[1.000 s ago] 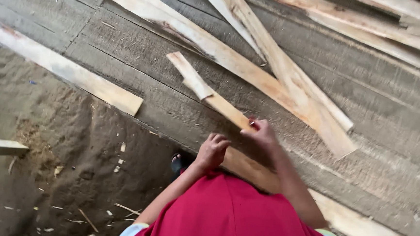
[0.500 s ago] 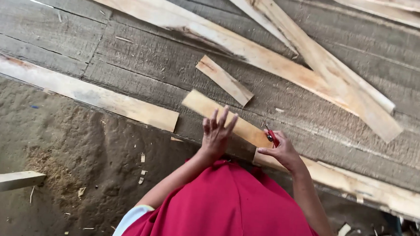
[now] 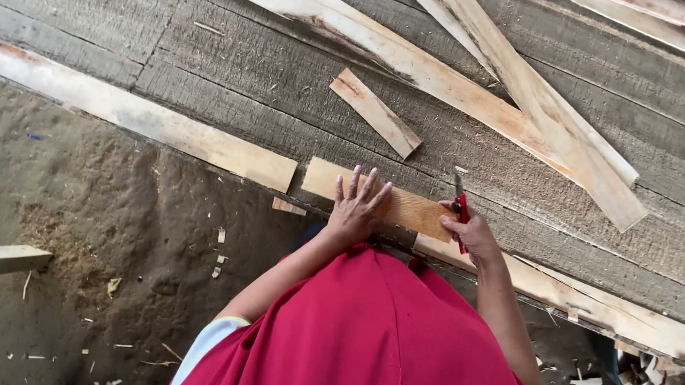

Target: The person uses a red utility knife to cut long wooden planks into shorter pieces on a wooden workbench. They repeatedly position the planks, score the wood, and snap off sections, leaving cut pieces and wood shavings on the surface.

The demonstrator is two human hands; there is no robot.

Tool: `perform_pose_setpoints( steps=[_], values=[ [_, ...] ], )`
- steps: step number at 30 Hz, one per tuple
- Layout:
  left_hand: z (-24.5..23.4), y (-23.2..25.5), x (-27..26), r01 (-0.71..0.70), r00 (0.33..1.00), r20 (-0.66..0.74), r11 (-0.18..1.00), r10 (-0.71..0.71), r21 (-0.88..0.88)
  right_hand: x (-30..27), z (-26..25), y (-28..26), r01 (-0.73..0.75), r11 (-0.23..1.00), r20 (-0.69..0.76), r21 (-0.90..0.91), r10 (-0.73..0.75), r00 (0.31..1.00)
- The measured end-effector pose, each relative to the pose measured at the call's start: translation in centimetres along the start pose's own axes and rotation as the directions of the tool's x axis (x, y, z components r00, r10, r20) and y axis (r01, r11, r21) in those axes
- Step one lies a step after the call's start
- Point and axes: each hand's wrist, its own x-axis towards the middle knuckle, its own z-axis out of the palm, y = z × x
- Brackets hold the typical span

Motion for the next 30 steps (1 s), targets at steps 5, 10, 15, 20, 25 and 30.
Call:
perform_pose_setpoints(
  steps=[5,10,15,20,25,30],
  values=[
    [-0.5,-0.5,-1.0,0.096,0.994,0.053,0.990,-0.091,-0.101,0.8,0.8,1.2,0.013,1.000,0.033,-0.025,-0.012,0.999],
    [0.4,-1.3,-0.7,0.152,0.987,0.058,0.983,-0.147,-0.098,1.1,1.4,1.5,0.007,1.000,0.058,-0.026,-0.005,0.998],
    [1.4,-0.7,0.3,0.119,0.970,-0.197,0.984,-0.143,-0.131,2.5,-1.2,3.8,-0.009,0.995,-0.016,0.099,0.011,1.000],
    [3.8,-1.3,5.1,0.006,0.802,-0.277,0.471,-0.529,-0.882,-1.2,2.4,0.7,-0.053,0.964,-0.042,0.259,0.066,0.997],
    [0.9,-2.5,8.0,-0.130,0.771,-0.096,-0.008,-0.629,-0.992,-2.1,6.2,1.9,-0.009,0.980,-0.037,0.200,0.016,0.999],
    [-3.9,-4.0,7.0,0.046,0.950,-0.207,0.759,-0.235,-0.649,0.1,2.7,3.4,0.009,0.994,-0.147,0.112,0.008,0.989]
  ],
)
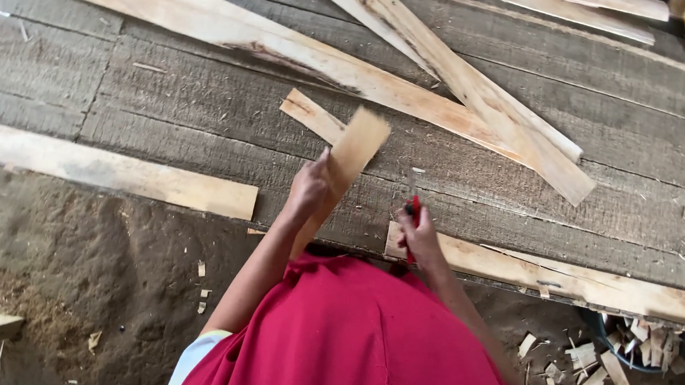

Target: The person uses a red utility knife to cut long wooden planks into shorter pieces on a wooden workbench. They repeatedly position the planks, score the wood, and snap off sections, leaving cut pieces and wood shavings on the surface.

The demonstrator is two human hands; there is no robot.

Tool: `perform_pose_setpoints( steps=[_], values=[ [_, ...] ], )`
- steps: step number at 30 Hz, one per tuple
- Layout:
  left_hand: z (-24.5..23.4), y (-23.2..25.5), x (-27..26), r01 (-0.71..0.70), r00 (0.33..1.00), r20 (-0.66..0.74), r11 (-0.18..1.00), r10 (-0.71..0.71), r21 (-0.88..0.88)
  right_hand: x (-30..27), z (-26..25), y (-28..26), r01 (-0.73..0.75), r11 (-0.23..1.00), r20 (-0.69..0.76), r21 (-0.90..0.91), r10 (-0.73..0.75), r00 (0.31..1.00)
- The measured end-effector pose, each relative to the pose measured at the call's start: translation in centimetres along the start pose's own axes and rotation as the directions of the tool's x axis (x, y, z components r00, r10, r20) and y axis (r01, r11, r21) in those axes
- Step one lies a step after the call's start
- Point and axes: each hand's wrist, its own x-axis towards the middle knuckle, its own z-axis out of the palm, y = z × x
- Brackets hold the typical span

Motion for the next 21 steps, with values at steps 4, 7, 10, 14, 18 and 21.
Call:
perform_pose_setpoints(
  steps=[4,7,10,14,18,21],
  values=[
    [6.3,-10.6,0.2,0.182,0.879,0.272,0.801,-0.393,0.570,2.0,-2.4,0.5,-0.020,0.975,-0.042,-0.222,0.011,0.999],
    [5.8,-7.9,-1.3,0.097,0.840,0.371,0.783,-0.396,0.615,0.9,-2.2,-1.9,-0.106,0.860,-0.106,-0.499,0.061,0.993],
    [3.0,-1.6,-2.9,-0.047,0.893,0.381,0.791,-0.240,0.610,-0.2,-0.7,-4.6,-0.081,0.668,-0.022,-0.739,0.096,0.995],
    [4.3,-2.3,-3.8,-0.112,0.947,0.303,0.769,-0.110,0.629,0.8,0.3,-4.6,0.122,0.515,0.100,-0.849,-0.071,0.993],
    [5.4,-2.5,-4.0,-0.087,0.956,0.270,0.771,-0.113,0.630,3.0,0.9,-4.2,0.211,0.443,0.177,-0.871,-0.116,0.977],
    [4.4,0.4,-3.9,-0.036,0.941,0.278,0.759,-0.194,0.651,4.2,1.0,-4.2,0.260,0.402,0.230,-0.878,-0.121,0.966]
  ],
)
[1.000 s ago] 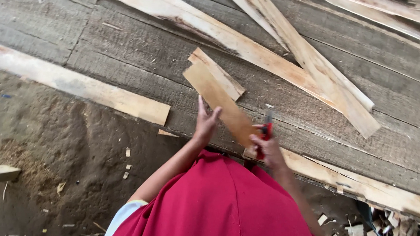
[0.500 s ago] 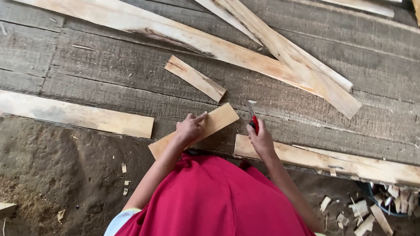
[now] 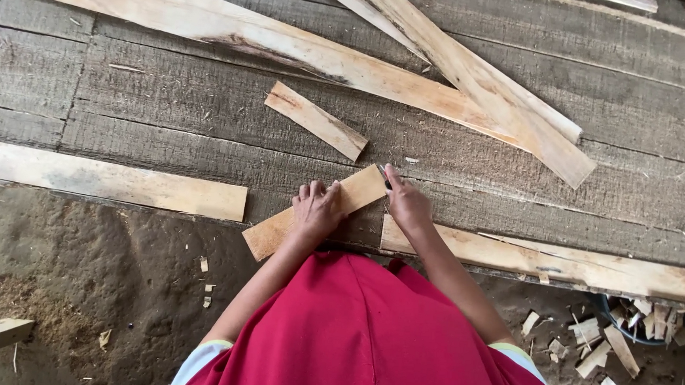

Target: The person uses a red utility knife to cut long wooden planks into shorter pieces on a wooden workbench. They repeatedly position the planks, score the wood, and snap off sections, leaving cut pieces and wood shavings on the surface.

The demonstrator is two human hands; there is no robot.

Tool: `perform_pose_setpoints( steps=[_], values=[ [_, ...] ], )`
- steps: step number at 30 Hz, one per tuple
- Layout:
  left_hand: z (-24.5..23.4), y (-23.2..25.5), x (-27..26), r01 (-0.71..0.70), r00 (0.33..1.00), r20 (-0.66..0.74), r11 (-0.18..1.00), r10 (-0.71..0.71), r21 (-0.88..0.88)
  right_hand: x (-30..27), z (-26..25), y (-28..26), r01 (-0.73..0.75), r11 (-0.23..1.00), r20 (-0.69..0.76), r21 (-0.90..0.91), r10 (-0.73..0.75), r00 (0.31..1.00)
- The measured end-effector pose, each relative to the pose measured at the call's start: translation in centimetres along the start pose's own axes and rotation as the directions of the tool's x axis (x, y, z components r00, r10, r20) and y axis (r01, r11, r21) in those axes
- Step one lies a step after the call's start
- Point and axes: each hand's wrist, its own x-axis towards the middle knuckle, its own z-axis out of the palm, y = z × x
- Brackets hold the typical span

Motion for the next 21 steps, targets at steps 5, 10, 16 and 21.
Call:
perform_pose_setpoints(
  steps=[5,10,16,21],
  values=[
    [1.1,-0.3,0.5,0.029,0.999,0.019,0.999,-0.029,-0.021,0.8,0.3,0.6,0.020,0.997,0.015,-0.072,-0.019,1.000],
    [1.0,0.2,0.6,0.053,0.998,0.045,0.999,-0.052,-0.013,0.4,-0.6,0.8,0.047,0.991,0.024,-0.124,-0.044,0.999],
    [0.6,1.2,0.3,0.058,0.998,0.030,0.998,-0.058,0.025,-0.6,-0.2,1.8,0.047,0.981,0.101,-0.189,-0.028,0.995],
    [-0.6,1.5,-0.3,0.056,0.998,0.025,0.998,-0.057,0.014,-1.1,0.9,2.8,0.054,0.980,0.106,-0.189,-0.034,0.994]
  ],
)
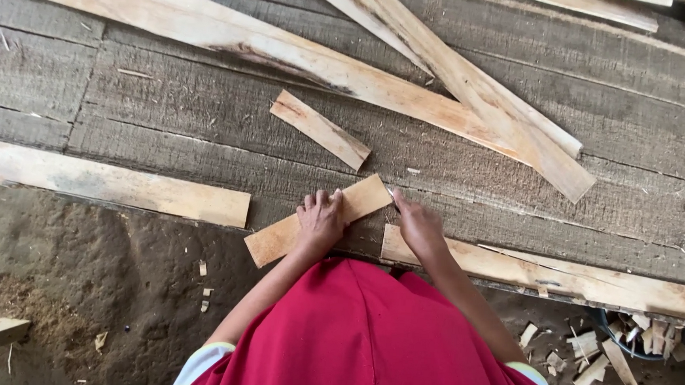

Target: The person uses a red utility knife to cut long wooden planks into shorter pieces on a wooden workbench. They repeatedly position the planks, score the wood, and snap off sections, leaving cut pieces and wood shavings on the surface.

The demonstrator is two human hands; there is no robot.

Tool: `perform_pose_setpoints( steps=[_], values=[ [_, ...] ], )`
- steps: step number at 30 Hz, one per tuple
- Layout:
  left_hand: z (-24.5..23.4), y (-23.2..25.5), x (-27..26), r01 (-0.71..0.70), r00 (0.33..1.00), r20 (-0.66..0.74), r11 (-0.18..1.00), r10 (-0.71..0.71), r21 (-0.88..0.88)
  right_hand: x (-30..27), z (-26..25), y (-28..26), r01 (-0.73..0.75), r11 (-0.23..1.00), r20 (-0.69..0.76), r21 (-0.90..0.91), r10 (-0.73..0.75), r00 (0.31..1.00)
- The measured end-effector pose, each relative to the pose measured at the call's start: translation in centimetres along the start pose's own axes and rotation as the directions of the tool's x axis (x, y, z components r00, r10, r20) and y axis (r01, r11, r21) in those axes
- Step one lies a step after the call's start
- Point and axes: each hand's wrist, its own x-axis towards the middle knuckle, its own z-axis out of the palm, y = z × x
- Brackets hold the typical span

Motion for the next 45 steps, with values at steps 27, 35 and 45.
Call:
perform_pose_setpoints(
  steps=[27,35,45],
  values=[
    [3.8,-2.4,1.9,-0.033,0.999,-0.001,0.999,0.033,-0.017,-1.1,-4.0,-3.2,-0.062,0.995,0.010,0.081,0.062,0.998],
    [0.4,-1.4,1.0,-0.025,0.999,0.030,1.000,0.024,0.013,-3.5,-4.3,-1.2,-0.096,0.995,0.099,0.016,0.094,0.991],
    [-11.7,0.6,0.6,-0.344,0.842,-0.472,0.416,-0.260,-0.842,-3.1,-2.6,-3.9,0.070,0.608,-0.221,0.790,0.176,0.959]
  ],
)
